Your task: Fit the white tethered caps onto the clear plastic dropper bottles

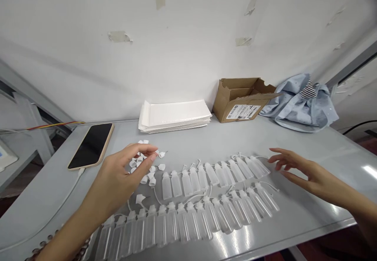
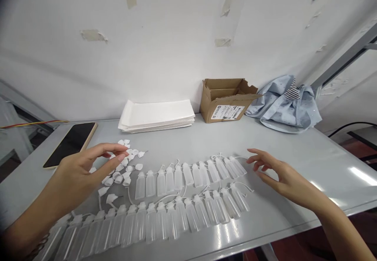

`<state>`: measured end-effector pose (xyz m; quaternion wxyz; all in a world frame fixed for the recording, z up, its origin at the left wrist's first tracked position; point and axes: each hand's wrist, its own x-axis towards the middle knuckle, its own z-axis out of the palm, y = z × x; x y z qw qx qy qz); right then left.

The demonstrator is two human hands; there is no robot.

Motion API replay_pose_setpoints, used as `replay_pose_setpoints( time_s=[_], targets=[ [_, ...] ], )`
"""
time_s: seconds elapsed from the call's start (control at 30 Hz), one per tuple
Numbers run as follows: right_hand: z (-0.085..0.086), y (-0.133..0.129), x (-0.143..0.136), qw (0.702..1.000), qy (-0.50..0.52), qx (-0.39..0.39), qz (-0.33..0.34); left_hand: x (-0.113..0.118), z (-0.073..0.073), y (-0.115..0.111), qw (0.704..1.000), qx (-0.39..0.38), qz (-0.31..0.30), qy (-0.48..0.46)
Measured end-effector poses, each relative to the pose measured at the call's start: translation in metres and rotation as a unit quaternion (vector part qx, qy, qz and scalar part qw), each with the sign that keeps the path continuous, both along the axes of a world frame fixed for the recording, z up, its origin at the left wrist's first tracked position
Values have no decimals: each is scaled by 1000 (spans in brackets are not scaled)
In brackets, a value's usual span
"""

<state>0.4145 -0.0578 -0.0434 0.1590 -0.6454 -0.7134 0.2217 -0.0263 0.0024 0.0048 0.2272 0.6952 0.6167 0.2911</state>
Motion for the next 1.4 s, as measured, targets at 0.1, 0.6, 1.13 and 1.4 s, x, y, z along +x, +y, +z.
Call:
replay_pose_setpoints(
  time_s=[0.1, 0.6, 1.13, 1.4],
  targets=[
    [3, 1, -3, 999, -1, 7, -32, -11, -6, 12, 998, -2, -55, 38],
    [18, 18, -43, 999, -20, 16, -23, -25, -40, 39, 950, -22, -267, 163],
    [-12, 25, -40, 988, -113, 99, 25, -11, -39, 40, 923, -63, -321, 202],
    [-4, 34, -42, 972, -97, 211, 23, -8, -29, 40, 957, -23, -246, 153]
  ],
)
